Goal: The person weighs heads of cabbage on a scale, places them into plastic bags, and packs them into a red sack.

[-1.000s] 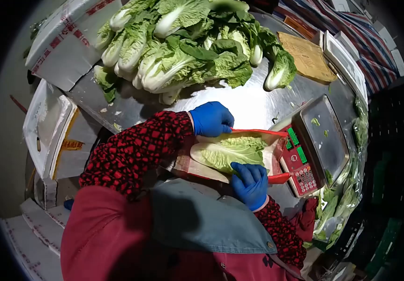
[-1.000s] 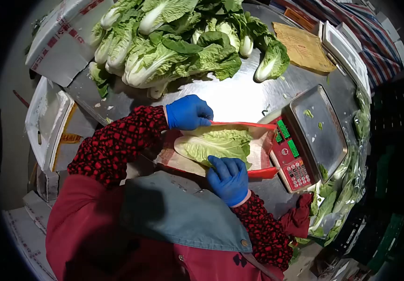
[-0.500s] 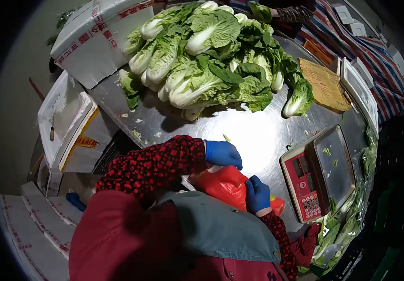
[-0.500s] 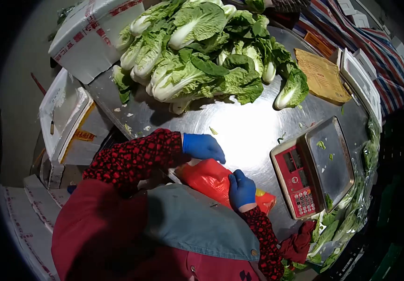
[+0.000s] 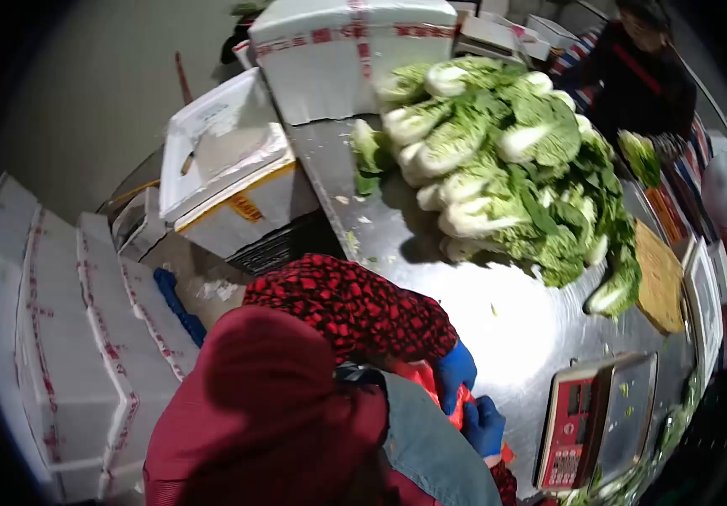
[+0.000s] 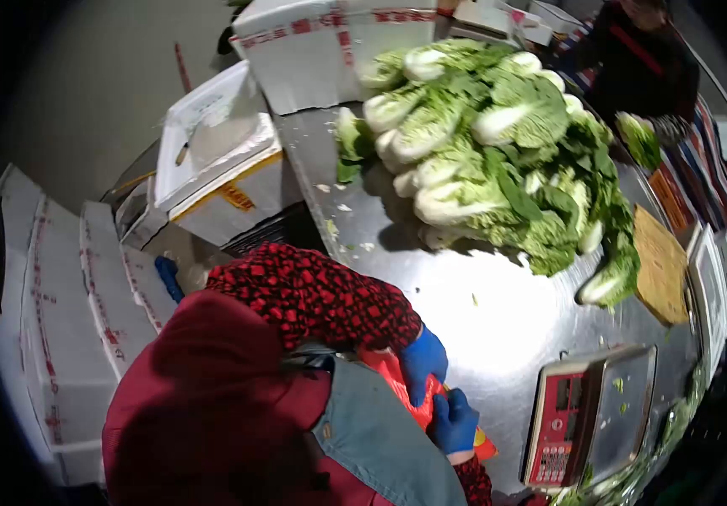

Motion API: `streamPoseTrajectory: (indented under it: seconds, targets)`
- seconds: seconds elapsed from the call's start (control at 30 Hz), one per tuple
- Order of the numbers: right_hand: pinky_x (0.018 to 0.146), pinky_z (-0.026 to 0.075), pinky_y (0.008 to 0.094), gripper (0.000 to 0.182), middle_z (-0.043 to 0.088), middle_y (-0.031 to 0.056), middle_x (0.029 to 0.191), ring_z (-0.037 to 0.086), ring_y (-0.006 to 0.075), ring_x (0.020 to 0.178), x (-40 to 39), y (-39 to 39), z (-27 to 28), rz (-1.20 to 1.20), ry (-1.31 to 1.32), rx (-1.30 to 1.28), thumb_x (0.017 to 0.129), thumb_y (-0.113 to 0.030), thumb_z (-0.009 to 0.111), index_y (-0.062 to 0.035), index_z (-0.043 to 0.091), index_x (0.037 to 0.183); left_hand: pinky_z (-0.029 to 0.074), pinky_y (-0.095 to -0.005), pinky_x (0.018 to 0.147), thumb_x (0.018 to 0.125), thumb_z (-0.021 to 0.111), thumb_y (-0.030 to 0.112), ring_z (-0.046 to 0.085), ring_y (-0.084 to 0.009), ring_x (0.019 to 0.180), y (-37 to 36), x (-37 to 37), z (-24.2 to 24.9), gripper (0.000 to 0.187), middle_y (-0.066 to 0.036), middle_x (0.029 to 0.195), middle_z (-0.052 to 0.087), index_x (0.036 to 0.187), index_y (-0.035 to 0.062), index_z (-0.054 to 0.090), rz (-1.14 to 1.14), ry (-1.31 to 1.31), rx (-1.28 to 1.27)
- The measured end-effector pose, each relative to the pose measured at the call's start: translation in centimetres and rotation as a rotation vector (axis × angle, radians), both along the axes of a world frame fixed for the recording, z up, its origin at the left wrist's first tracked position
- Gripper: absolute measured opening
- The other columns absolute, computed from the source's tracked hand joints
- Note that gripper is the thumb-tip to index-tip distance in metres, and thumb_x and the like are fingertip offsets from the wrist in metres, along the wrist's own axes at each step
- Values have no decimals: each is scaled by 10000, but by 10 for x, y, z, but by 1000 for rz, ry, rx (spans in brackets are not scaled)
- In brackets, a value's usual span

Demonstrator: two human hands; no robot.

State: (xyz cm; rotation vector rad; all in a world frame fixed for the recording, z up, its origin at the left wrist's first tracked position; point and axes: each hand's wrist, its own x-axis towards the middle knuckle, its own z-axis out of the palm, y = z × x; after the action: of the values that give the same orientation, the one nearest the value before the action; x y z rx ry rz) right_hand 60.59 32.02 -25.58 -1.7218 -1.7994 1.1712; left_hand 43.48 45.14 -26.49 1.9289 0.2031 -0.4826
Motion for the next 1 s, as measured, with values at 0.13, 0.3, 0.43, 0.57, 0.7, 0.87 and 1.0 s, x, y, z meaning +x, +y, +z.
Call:
streamPoseTrajectory:
  seconds: [0.13, 0.3, 0.43, 0.57, 0.7, 0.87, 1.0]
  targets:
    - [816, 448, 443, 860, 512, 208, 1168, 528, 361, 1006, -8, 17, 44, 250, -420, 481, 601, -434, 796, 24, 425, 1229, 463, -452, 773, 587, 688, 642, 576, -342, 941, -18, -20, 17, 614, -165, 929, 623, 937, 138, 696, 94, -109, 386]
    - [986, 394, 395, 1169, 441, 199, 1306, 437, 292, 1218, -35, 42, 42, 254, 394, -533, 491, -409, 885, 40, 259, 1370, 420, -465, 783, 559, 698, 620, 524, -320, 981, -25, -78, 38, 574, -101, 970, 571, 936, 186, 705, 196, -205, 624]
    - [965, 426, 355, 1096, 521, 167, 1241, 505, 250, 1154, -104, 61, 35, 345, 170, -412, 569, -248, 883, -12, 217, 1406, 436, -439, 768, 587, 705, 583, 547, -312, 957, -15, -164, 39, 534, -99, 946, 585, 926, 170, 698, 280, -222, 641]
    - [925, 461, 347, 866, 533, 145, 1225, 543, 217, 1094, -206, 93, 46, 343, 385, -380, 646, -70, 823, -20, 324, 1352, 470, -426, 712, 608, 740, 506, 579, -336, 834, 14, -274, 29, 503, -125, 845, 596, 837, 71, 640, 435, -296, 527]
    - [930, 461, 336, 729, 546, 106, 1203, 539, 196, 1079, -285, 135, 30, 384, 531, -439, 665, 0, 792, -19, 410, 1286, 484, -386, 695, 727, 706, 338, 629, -292, 785, 20, -406, 33, 310, -151, 805, 641, 844, 58, 644, 839, -599, 427]
    - [917, 463, 325, 716, 556, 92, 1182, 539, 181, 1066, -354, 166, 34, 391, 592, -474, 656, -7, 798, -23, 427, 1268, 490, -353, 715, 786, 659, 198, 629, -266, 760, 45, -586, 31, 162, -130, 831, 654, 875, 63, 657, 1748, -412, 835]
    - [918, 460, 325, 721, 554, 94, 1185, 539, 185, 1065, -393, 177, 47, 326, 646, -441, 651, 1, 795, -28, 427, 1270, 470, -400, 723, 752, 700, 284, 592, -302, 811, 64, -686, -19, 236, -97, 848, 623, 912, 119, 648, 1771, 161, 1121]
